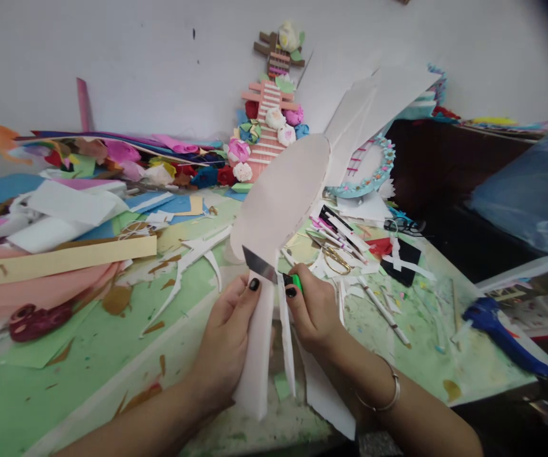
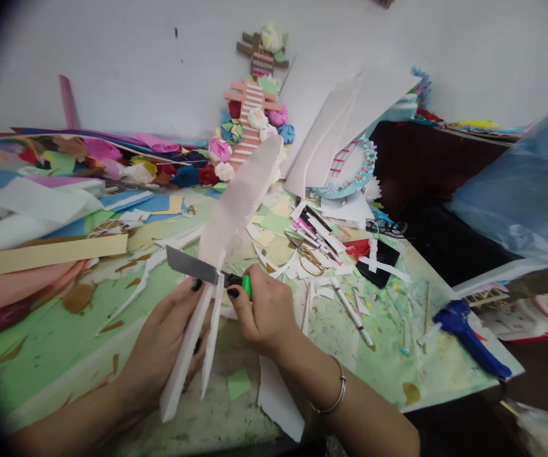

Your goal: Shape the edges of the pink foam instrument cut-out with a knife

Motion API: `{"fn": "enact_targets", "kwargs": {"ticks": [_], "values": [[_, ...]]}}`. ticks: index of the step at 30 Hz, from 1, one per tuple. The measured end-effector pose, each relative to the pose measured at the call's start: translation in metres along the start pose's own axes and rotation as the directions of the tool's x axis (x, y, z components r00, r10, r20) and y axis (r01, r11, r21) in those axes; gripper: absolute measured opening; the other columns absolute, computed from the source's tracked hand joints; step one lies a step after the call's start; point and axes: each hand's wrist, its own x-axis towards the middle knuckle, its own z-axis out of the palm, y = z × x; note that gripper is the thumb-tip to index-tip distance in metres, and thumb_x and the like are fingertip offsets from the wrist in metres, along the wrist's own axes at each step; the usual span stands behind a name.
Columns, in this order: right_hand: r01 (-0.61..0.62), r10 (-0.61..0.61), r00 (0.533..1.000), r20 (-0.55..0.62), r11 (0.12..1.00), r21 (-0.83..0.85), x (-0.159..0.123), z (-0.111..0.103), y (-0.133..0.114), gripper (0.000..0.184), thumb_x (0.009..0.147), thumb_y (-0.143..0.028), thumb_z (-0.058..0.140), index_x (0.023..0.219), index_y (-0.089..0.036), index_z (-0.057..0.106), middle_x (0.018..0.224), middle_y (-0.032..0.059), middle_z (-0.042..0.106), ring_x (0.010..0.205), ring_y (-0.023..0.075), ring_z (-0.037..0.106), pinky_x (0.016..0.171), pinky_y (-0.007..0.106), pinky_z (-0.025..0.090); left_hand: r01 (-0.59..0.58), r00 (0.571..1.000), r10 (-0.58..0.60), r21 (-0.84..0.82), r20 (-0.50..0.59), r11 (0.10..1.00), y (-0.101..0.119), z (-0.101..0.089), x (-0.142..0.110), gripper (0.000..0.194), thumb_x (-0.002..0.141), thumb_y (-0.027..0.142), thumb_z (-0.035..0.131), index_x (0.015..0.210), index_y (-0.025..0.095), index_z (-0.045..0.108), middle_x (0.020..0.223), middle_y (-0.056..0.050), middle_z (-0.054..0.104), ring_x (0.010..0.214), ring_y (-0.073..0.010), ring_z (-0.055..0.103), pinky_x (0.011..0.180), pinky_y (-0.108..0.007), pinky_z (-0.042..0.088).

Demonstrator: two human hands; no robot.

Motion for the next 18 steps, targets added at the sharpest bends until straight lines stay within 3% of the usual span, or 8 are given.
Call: {"fn": "enact_targets", "kwargs": {"ticks": [5,18], "values": [[-0.017,0.017,1.0,-0.014,0.999,-0.048,0.001,0.002,0.008,0.027,0.095,-0.039,0.029,0.079,-0.021,0.041,0.059,-0.0016,0.046,0.053,0.0144,0.046,0.053,0.026,0.03,0.01,0.999,-0.008,0.042,-0.041,0.999,0.004,0.001,-0.003,0.034,0.074,0.045,0.069,0.094,0.024,0.051,0.042,0.011,0.043,0.024,-0.0067,0.034,0.025,-0.016,0.023],[-0.103,0.104,0.995,0.012,0.994,-0.048,0.003,0.007,0.015,0.031,0.096,-0.044,0.028,0.081,-0.021,0.042,0.061,-0.0012,0.048,0.054,0.0156,0.048,0.054,0.026,0.029,0.021,0.996,-0.018,0.033,-0.092,0.999,0.01,0.004,-0.003,0.036,0.073,0.042,0.069,0.094,0.023,0.047,0.044,0.012,0.04,0.028,-0.006,0.034,0.028,-0.015,0.026]]}}
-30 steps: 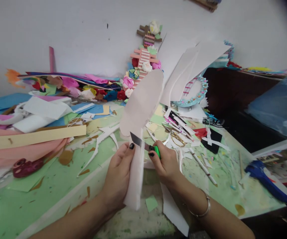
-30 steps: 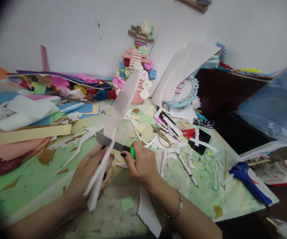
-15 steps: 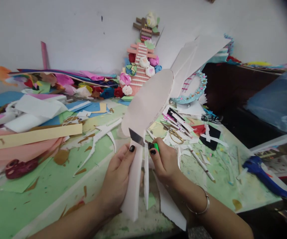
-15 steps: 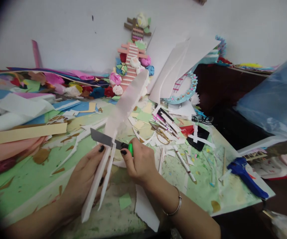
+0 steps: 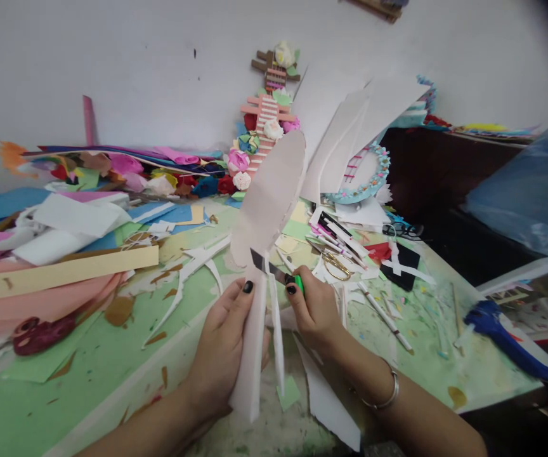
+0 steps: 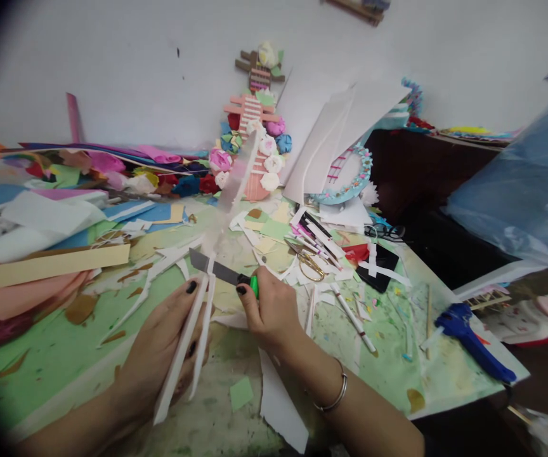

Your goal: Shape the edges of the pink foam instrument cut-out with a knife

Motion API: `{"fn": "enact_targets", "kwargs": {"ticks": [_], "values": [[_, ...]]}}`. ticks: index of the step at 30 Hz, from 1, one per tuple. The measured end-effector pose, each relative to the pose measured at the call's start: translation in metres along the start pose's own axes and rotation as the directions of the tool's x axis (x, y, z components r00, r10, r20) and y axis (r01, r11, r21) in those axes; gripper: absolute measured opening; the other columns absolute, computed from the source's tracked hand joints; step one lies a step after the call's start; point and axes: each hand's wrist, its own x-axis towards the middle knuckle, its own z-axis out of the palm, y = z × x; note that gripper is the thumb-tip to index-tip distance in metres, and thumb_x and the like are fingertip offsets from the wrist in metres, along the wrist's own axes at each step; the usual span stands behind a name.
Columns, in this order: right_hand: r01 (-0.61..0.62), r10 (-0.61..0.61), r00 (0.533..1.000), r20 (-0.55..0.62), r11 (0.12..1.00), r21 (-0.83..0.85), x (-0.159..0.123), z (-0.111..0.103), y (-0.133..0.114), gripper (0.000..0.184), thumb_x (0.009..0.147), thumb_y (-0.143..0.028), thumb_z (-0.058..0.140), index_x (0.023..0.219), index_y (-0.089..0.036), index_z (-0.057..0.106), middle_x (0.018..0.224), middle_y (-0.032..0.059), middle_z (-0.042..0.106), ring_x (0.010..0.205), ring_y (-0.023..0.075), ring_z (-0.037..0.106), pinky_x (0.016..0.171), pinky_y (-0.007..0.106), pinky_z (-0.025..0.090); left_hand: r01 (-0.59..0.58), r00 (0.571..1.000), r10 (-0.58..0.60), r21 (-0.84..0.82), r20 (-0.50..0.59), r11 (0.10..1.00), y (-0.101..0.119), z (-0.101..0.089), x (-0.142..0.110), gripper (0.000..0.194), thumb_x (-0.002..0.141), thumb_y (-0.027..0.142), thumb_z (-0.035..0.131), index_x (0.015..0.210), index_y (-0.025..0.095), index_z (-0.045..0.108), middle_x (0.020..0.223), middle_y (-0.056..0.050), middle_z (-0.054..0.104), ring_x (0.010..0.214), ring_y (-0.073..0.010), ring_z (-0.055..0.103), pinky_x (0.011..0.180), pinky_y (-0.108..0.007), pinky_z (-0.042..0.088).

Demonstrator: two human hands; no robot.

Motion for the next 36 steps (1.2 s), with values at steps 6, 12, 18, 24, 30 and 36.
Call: {"fn": "enact_targets", "kwargs": {"ticks": [6,12,18,24,30,36], "values": [[0.013,-0.013,1.0,-0.025,1.0,-0.001,-0.001,-0.002,-0.007,0.031,0.096,-0.043,0.029,0.082,-0.02,0.044,0.062,-0.001,0.048,0.054,0.0154,0.048,0.054,0.027,0.029,-0.033,0.999,0.034,0.022,-0.009,0.999,-0.005,-0.002,0.004,0.039,0.071,0.043,0.072,0.097,0.021,0.055,0.048,0.01,0.048,0.032,-0.0058,0.04,0.033,-0.016,0.033],[0.058,-0.059,0.996,-0.069,0.998,-0.015,0.0,-0.005,-0.01,0.031,0.096,-0.043,0.029,0.084,-0.019,0.045,0.063,0.0001,0.05,0.056,0.0158,0.049,0.055,0.027,0.03,-0.051,0.999,0.051,0.027,0.007,0.998,-0.014,-0.004,0.005,0.03,0.074,0.036,0.071,0.098,0.022,0.061,0.051,0.007,0.054,0.033,-0.006,0.041,0.032,-0.017,0.031],[0.085,-0.081,0.995,-0.066,0.994,0.063,0.0,-0.007,-0.006,0.03,0.096,-0.043,0.031,0.083,-0.019,0.045,0.062,-0.0014,0.048,0.055,0.0141,0.047,0.055,0.027,0.031,0.062,0.996,-0.058,-0.061,0.061,0.996,-0.007,-0.003,0.003,0.029,0.072,0.029,0.07,0.099,0.02,0.061,0.053,0.005,0.057,0.035,-0.0097,0.047,0.032,-0.019,0.035],[0.121,-0.121,0.993,0.0,0.992,0.03,-0.001,-0.006,-0.005,0.031,0.094,-0.043,0.031,0.078,-0.02,0.043,0.059,-0.0016,0.046,0.053,0.0144,0.047,0.054,0.027,0.031,0.257,0.962,-0.228,-0.222,0.15,0.94,0.001,-0.006,0.02,0.02,0.083,0.027,0.057,0.071,0.011,0.061,0.056,-0.004,0.059,0.045,-0.0117,0.056,0.041,-0.02,0.046],[0.135,-0.134,0.991,0.012,0.988,-0.08,-0.001,-0.002,-0.006,0.032,0.094,-0.043,0.03,0.078,-0.02,0.045,0.058,-0.0003,0.049,0.054,0.0155,0.049,0.053,0.027,0.031,0.302,0.951,-0.269,-0.267,0.153,0.915,-0.001,-0.005,0.027,0.034,0.095,0.025,0.042,0.068,0.011,0.057,0.046,0.003,0.045,0.033,-0.0049,0.038,0.033,-0.015,0.032],[0.174,-0.181,0.983,-0.026,0.971,-0.163,-0.001,-0.002,-0.008,0.033,0.095,-0.043,0.031,0.078,-0.019,0.048,0.058,0.0009,0.052,0.053,0.0155,0.05,0.052,0.027,0.031,0.274,0.959,-0.251,-0.198,0.133,0.941,0.005,-0.003,0.024,0.032,0.092,0.019,0.043,0.065,0.011,0.057,0.047,0.001,0.05,0.035,-0.0052,0.041,0.036,-0.016,0.037]]}}
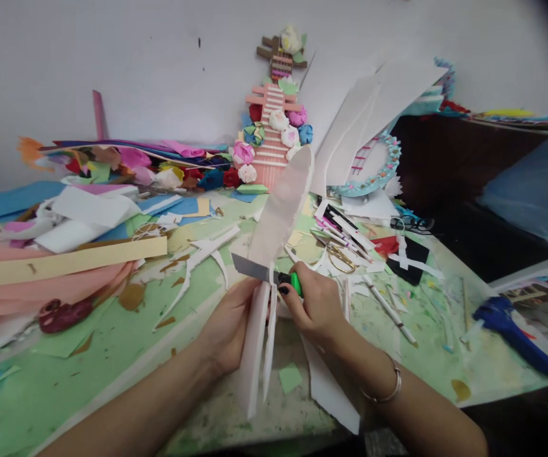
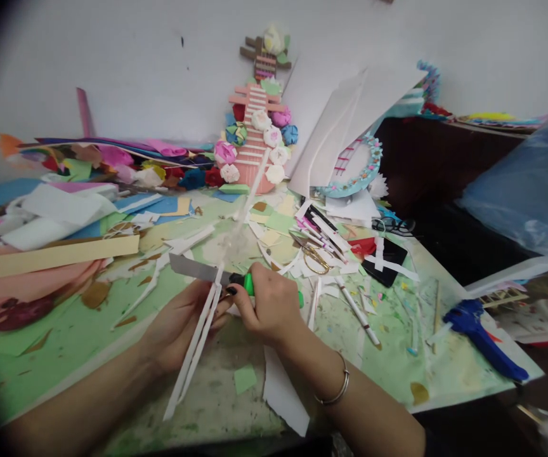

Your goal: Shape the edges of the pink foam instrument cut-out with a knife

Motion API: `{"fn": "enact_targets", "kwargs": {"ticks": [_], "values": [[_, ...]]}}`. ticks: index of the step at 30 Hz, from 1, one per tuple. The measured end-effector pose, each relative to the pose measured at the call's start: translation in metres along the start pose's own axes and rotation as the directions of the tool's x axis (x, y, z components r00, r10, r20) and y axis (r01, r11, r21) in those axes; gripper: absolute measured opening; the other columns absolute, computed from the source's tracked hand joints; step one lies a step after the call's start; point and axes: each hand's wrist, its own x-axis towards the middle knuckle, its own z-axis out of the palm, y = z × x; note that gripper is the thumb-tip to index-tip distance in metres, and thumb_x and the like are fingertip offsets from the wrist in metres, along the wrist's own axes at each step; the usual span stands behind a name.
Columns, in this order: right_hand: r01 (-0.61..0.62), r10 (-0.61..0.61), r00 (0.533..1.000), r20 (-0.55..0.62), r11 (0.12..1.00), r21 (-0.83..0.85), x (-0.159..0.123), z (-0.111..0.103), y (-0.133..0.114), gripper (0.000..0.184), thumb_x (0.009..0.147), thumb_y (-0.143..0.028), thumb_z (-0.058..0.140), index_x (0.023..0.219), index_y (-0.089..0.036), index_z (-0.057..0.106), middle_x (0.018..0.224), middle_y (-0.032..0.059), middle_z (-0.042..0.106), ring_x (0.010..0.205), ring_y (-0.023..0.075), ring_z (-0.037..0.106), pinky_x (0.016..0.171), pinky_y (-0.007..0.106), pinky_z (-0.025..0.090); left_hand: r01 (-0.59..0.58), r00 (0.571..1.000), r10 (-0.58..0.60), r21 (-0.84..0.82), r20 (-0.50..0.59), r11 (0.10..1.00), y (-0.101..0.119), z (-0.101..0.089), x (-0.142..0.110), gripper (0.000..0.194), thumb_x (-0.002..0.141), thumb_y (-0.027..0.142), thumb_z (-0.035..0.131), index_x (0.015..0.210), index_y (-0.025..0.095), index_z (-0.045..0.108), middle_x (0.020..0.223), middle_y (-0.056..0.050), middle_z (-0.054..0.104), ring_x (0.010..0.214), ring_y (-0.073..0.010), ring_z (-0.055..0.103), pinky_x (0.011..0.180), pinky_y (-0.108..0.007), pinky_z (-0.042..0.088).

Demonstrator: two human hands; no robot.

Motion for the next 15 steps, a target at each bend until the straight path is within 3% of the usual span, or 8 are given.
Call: {"fn": "enact_targets", "kwargs": {"ticks": [8,15], "values": [[0.033,-0.035,0.996,-0.085,0.999,-0.019,-0.001,-0.003,-0.004,0.035,0.096,-0.044,0.031,0.08,-0.019,0.048,0.059,0.0013,0.052,0.053,0.0155,0.049,0.051,0.027,0.031,-0.124,0.988,0.122,0.016,0.093,0.992,-0.006,-0.004,-0.005,0.018,0.074,0.02,0.069,0.064,0.012,0.056,0.048,0.003,0.05,0.038,-0.0045,0.042,0.035,-0.014,0.035],[0.014,-0.017,0.997,-0.075,0.999,-0.034,-0.001,-0.001,-0.001,0.032,0.096,-0.044,0.032,0.079,-0.02,0.045,0.06,0.0011,0.051,0.054,0.0152,0.046,0.052,0.027,0.031,-0.06,0.989,0.065,-0.047,0.129,0.997,-0.004,-0.001,-0.011,0.023,0.085,0.023,0.056,0.065,0.012,0.055,0.049,0.003,0.048,0.037,-0.0042,0.04,0.036,-0.014,0.035]]}}
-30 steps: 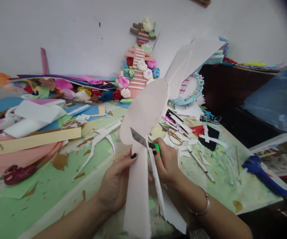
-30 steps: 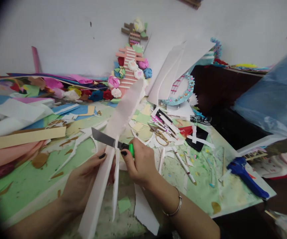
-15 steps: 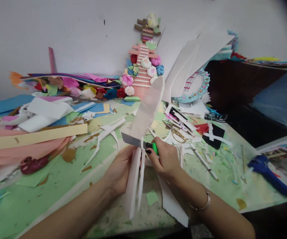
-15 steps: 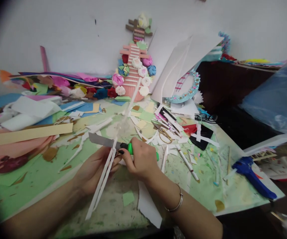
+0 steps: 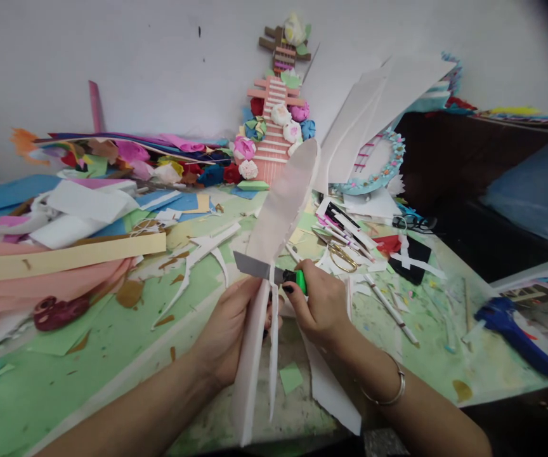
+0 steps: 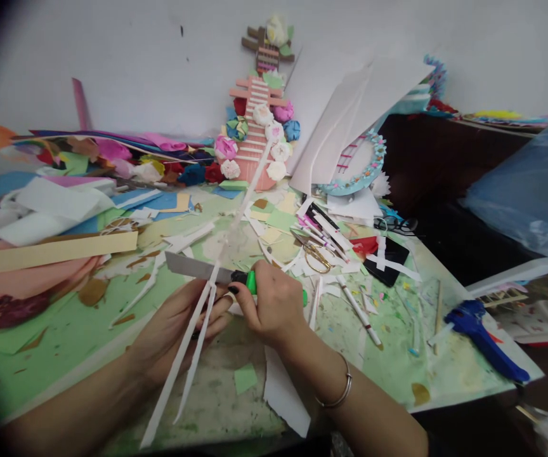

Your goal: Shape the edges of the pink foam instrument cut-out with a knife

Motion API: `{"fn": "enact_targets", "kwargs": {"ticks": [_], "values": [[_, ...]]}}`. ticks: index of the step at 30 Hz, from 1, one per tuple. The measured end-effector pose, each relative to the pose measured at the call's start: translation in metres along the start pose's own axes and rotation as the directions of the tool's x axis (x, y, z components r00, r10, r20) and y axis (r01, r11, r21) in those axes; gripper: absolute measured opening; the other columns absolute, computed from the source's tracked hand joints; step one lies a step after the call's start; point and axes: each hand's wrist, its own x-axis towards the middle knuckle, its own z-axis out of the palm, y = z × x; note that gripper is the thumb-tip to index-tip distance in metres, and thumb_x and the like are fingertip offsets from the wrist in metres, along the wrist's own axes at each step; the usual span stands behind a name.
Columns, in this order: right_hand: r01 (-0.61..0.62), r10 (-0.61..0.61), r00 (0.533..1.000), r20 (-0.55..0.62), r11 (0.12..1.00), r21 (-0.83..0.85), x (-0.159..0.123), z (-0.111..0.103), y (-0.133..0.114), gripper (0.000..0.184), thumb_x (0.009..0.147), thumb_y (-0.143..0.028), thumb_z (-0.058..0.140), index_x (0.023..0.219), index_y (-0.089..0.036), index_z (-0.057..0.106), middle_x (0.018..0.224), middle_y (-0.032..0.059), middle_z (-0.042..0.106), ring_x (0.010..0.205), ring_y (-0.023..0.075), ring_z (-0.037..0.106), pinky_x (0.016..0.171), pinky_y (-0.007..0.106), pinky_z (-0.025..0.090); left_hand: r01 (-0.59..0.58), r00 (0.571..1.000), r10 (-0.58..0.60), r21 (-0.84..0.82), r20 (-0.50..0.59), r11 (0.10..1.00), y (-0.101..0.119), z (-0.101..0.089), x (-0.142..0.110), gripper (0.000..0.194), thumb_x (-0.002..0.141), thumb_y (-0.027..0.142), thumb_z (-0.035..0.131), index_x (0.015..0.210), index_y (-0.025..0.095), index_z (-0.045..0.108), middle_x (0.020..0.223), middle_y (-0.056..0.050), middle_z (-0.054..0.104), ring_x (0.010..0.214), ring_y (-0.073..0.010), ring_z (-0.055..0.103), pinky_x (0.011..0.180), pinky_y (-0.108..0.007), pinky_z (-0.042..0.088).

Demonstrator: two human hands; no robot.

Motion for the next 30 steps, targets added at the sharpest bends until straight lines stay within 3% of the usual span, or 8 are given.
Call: {"fn": "enact_targets", "kwargs": {"ticks": [12,19,30], "values": [[-0.074,0.075,0.996,0.054,0.997,-0.026,-0.002,0.002,0.007,0.037,0.097,-0.047,0.03,0.081,-0.019,0.048,0.064,0.0033,0.055,0.058,0.0169,0.051,0.054,0.028,0.03,0.044,0.997,-0.042,-0.032,0.059,0.999,0.003,-0.003,0.002,0.027,0.093,0.026,0.048,0.07,0.013,0.054,0.056,0.005,0.041,0.039,-0.0027,0.04,0.035,-0.013,0.031],[-0.081,0.081,0.997,-0.002,0.996,-0.039,0.0,0.002,0.007,0.037,0.097,-0.048,0.031,0.084,-0.019,0.05,0.066,0.0045,0.057,0.061,0.0178,0.051,0.055,0.029,0.03,0.001,0.999,0.002,-0.066,0.053,0.998,0.005,0.004,-0.003,0.031,0.094,0.017,0.04,0.066,0.012,0.051,0.057,0.005,0.038,0.038,-0.0024,0.037,0.035,-0.013,0.031],[-0.059,0.056,0.996,-0.066,0.997,-0.053,0.0,0.002,0.007,0.031,0.096,-0.043,0.036,0.086,-0.019,0.05,0.069,0.0053,0.056,0.064,0.0192,0.049,0.059,0.031,0.032,-0.04,0.996,0.043,-0.04,0.073,0.998,0.006,0.005,-0.004,0.023,0.091,0.017,0.046,0.069,0.012,0.053,0.06,0.004,0.039,0.041,-0.0022,0.037,0.037,-0.014,0.034]]}}
